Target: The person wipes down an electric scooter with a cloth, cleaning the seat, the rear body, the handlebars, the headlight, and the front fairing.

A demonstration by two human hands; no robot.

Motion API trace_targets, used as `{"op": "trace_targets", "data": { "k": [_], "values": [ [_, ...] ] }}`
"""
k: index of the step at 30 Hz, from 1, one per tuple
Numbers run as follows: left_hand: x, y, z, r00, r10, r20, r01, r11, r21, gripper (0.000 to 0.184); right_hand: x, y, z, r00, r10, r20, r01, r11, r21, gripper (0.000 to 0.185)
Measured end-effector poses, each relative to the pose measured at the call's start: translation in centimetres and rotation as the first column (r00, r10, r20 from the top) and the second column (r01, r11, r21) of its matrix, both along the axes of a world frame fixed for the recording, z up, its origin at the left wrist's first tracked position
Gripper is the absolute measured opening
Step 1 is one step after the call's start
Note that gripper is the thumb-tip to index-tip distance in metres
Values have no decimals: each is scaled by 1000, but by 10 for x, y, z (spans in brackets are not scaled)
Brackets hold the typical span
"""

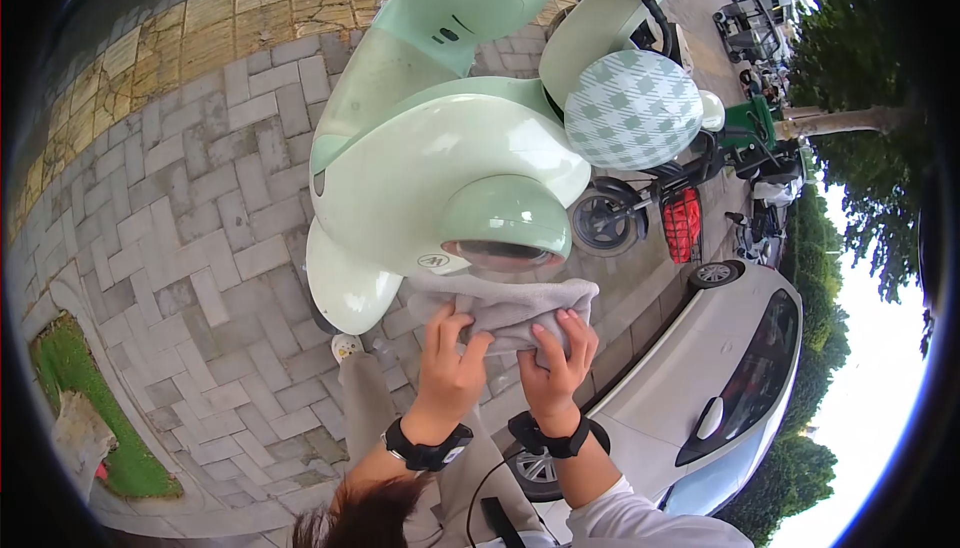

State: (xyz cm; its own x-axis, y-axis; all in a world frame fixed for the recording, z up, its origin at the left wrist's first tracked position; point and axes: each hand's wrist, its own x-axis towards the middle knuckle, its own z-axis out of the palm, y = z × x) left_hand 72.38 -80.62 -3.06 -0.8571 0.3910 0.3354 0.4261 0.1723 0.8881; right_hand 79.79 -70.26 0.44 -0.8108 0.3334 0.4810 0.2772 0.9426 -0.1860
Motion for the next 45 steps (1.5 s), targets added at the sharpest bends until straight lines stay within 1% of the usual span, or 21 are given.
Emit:
{"op": "trace_targets", "data": {
  "k": [3,5,6,8,10,13,16,18,20,23,24,27,28,30,32,34,36,38,40,42,45],
  "values": [
    [-35,21,6,996,-40,-79,43,998,36,27,-33,27,14,1000,-13,-20,16,981,194,38],
    [-57,33,8,998,-50,-49,53,996,68,33,-60,43,23,999,-43,-19,44,998,46,38],
    [-66,36,13,995,-88,49,81,988,129,40,-72,50,27,1000,-25,-12,25,998,52,38],
    [-77,43,13,981,-124,148,94,976,198,47,-92,60,33,989,78,129,-41,962,-269,35],
    [-83,54,2,989,-135,63,140,988,-69,52,-104,66,34,977,104,187,-62,974,-217,33],
    [-81,59,-5,995,-101,7,101,987,-125,48,-109,75,29,963,95,252,-4,941,-339,33],
    [-76,61,-12,996,-92,21,93,995,-40,47,-101,74,19,974,103,202,-44,960,-276,30],
    [-71,61,-15,998,-67,0,67,998,-11,44,-93,61,8,998,55,24,-52,992,-119,29],
    [-64,61,-17,999,-39,-25,39,999,16,42,-83,46,-1,999,31,-23,-32,999,-41,29],
    [-47,53,-22,992,90,-89,-87,996,35,37,-63,29,-22,993,-30,-110,57,966,251,29],
    [-43,49,-24,992,101,-77,-98,994,44,36,-55,24,-27,993,-30,-114,58,966,251,29],
    [-10,42,-41,991,123,51,-125,992,34,33,-18,13,-56,987,75,140,-64,995,-79,33],
    [2,40,-48,991,55,125,-57,998,18,34,-6,11,-67,972,144,184,-103,971,-216,33],
    [22,33,-62,980,5,197,-6,1000,6,35,16,9,-66,956,139,259,-105,984,-143,33],
    [39,19,-73,911,-163,378,161,986,37,38,33,5,-60,964,113,239,-78,986,-151,34],
    [34,9,-57,915,-136,379,120,991,64,41,41,1,-47,970,79,231,-41,985,-167,35],
    [20,9,-37,988,-39,151,11,983,183,43,33,4,-35,992,77,103,-65,991,-115,39],
    [5,15,-11,989,19,146,-49,978,203,43,7,14,-24,996,89,22,-87,993,-84,38],
    [-8,28,-5,986,84,146,-115,969,218,42,-22,26,-18,990,80,-116,-74,995,61,33],
    [-21,45,-13,994,51,94,-69,977,200,41,-42,38,-18,992,94,-81,-88,993,77,34],
    [-34,60,-23,986,151,67,-162,965,208,29,-49,48,-40,984,142,-110,-128,984,126,32]
  ]
}}
